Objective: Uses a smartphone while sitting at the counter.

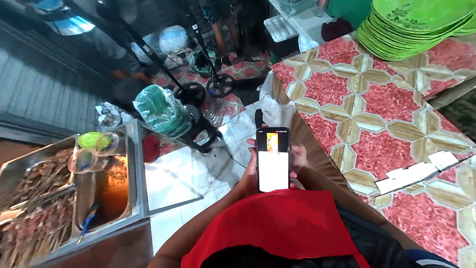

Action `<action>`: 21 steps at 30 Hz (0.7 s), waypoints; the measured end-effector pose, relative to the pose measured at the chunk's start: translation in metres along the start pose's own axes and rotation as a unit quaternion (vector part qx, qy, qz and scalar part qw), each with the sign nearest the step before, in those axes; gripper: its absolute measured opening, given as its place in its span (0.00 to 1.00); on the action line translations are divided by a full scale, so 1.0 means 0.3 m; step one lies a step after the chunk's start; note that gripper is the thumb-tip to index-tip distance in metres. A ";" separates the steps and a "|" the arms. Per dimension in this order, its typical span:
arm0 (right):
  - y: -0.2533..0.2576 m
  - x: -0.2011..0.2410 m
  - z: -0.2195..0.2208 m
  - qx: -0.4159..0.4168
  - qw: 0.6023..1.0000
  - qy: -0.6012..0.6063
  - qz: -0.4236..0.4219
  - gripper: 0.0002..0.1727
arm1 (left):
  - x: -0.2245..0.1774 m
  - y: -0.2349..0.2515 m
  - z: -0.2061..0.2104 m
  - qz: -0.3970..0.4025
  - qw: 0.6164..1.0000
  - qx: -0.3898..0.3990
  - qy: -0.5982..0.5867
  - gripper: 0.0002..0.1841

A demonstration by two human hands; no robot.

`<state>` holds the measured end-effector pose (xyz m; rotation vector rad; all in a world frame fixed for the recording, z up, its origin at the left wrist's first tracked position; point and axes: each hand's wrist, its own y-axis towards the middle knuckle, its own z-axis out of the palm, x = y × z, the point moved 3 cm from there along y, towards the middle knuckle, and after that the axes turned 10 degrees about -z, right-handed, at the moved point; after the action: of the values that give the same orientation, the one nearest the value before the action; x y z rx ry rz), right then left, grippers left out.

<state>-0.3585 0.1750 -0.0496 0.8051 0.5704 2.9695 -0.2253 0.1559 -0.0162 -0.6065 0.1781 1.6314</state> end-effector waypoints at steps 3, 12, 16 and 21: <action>0.014 -0.014 0.005 -0.022 1.000 -0.018 0.014 0.38 | 0.002 -0.005 0.006 0.018 1.000 0.003 0.026 0.46; -0.002 -0.065 -0.027 -0.030 0.999 0.018 -0.008 0.36 | 0.009 -0.019 -0.040 0.014 0.998 0.054 0.025 0.47; 0.027 -0.023 0.046 0.058 0.997 0.042 -0.013 0.47 | 0.010 -0.020 -0.036 0.000 0.996 0.079 0.030 0.49; 0.020 -0.025 0.049 0.050 0.998 0.040 -0.012 0.50 | 0.016 -0.022 -0.032 0.003 0.997 0.072 0.033 0.49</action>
<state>-0.3442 0.1736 -0.0393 0.6827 0.7320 2.9824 -0.2166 0.1569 -0.0250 -0.5490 0.3437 1.5904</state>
